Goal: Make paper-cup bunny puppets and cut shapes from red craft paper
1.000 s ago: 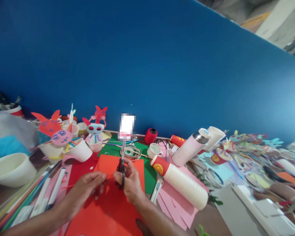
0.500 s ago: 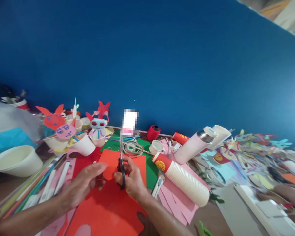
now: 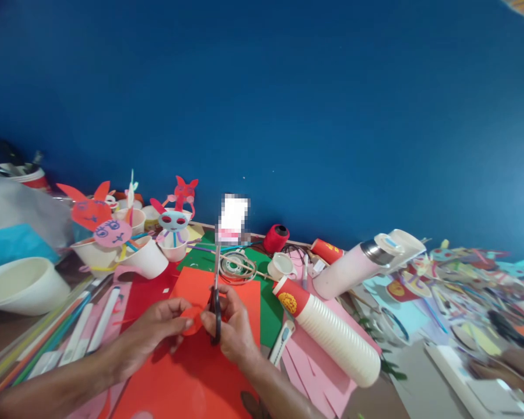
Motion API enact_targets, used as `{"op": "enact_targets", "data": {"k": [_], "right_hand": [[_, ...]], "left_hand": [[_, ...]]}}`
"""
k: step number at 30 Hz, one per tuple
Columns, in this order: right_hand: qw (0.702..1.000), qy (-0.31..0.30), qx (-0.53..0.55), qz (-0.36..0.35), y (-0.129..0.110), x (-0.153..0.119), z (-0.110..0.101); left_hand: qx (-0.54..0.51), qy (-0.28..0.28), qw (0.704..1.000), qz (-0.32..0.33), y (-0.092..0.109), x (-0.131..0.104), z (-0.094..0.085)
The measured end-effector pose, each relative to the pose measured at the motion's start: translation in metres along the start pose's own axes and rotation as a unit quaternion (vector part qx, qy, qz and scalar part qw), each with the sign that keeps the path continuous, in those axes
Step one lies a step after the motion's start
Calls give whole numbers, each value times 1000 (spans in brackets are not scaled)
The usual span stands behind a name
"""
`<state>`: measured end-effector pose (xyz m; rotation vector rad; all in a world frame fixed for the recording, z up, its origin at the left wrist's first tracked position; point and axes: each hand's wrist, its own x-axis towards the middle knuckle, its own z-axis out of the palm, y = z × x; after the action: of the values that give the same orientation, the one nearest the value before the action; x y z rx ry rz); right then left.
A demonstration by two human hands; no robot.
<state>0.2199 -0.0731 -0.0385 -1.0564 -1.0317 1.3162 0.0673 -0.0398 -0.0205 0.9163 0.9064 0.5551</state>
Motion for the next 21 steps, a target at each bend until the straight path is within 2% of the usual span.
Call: {"op": "enact_targets", "data": {"k": [5, 8, 14, 21], "right_hand": [[996, -63, -34, -51, -6, -8, -1], [992, -101, -62, -42, -8, -17, 2], [990, -121, -60, -28, -5, -26, 12], [981, -146, -125, -15, -15, -32, 21]], "left_hand": [[-69, -9, 997, 30, 10, -1, -5], [-97, -6, 994, 55, 18, -3, -8], [-122, 13, 991, 56, 28, -10, -10], [-125, 15, 990, 69, 27, -13, -6]]}}
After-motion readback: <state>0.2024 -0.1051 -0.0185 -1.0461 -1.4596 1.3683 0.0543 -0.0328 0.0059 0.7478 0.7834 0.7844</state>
